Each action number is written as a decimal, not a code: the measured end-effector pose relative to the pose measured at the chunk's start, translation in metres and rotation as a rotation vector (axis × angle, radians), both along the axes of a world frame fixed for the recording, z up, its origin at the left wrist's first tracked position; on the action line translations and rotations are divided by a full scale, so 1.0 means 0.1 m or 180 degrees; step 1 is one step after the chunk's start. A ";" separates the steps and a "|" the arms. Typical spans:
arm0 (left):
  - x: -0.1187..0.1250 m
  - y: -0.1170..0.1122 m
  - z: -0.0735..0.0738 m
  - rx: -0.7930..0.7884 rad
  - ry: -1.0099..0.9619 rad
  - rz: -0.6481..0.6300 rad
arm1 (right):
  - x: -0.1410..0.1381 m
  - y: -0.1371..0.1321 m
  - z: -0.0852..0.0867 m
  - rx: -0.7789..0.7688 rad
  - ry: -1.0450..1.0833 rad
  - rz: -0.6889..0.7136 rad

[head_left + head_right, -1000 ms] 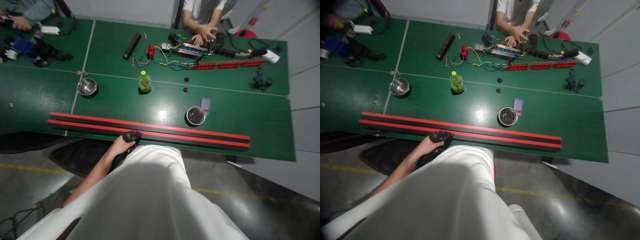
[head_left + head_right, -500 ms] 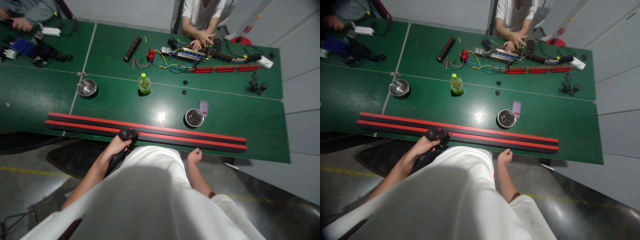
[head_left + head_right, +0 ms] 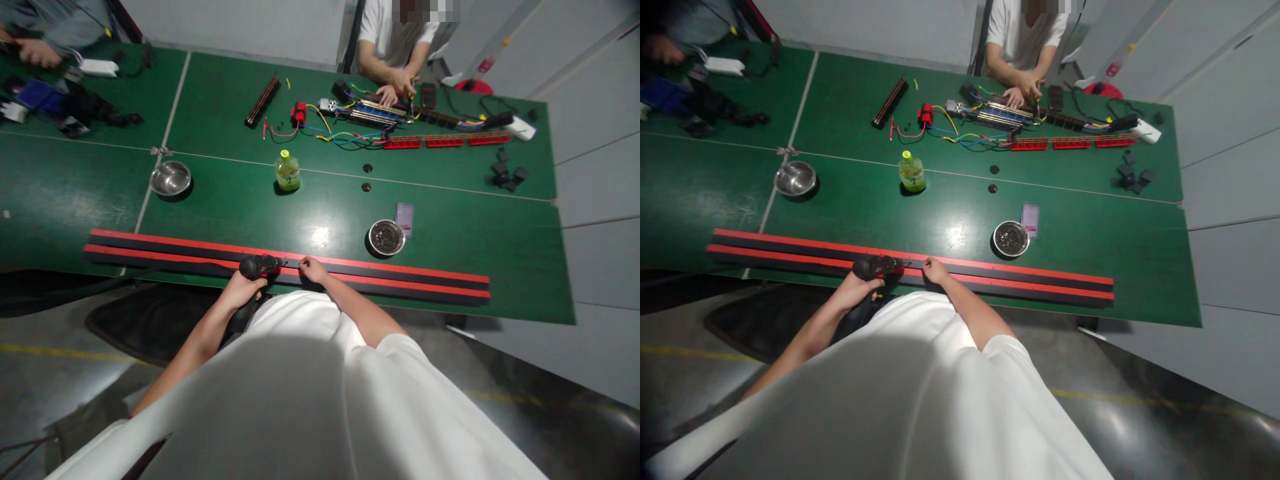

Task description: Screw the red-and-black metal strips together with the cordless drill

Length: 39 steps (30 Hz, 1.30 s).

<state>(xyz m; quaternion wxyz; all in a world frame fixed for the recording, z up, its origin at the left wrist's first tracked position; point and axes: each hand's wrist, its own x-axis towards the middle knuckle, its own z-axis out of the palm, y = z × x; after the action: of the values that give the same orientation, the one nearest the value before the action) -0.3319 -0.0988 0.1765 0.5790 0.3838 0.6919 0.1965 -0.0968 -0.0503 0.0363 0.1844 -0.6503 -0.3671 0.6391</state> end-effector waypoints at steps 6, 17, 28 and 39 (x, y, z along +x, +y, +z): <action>-0.09 -0.09 0.24 -0.0184 -0.0292 0.0131 | -0.15 0.00 0.05 -0.0485 0.0642 -0.0154; -0.16 -0.18 0.39 -0.0323 -0.0423 0.0329 | -0.22 0.01 -0.01 -0.0837 0.1231 -0.0621; -0.20 -0.20 0.39 -0.0309 -0.0519 0.0351 | -0.29 -0.01 -0.08 -0.1105 0.1377 -0.0604; -0.20 -0.18 0.33 -0.0336 -0.0675 0.0405 | -0.26 0.00 -0.02 -0.1375 0.1535 -0.0721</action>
<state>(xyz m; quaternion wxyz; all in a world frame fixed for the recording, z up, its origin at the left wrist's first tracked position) -0.3518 -0.1172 0.2092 0.6547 0.2852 0.6592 0.2356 -0.1225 -0.0503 0.0340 0.1938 -0.5411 -0.0945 0.8128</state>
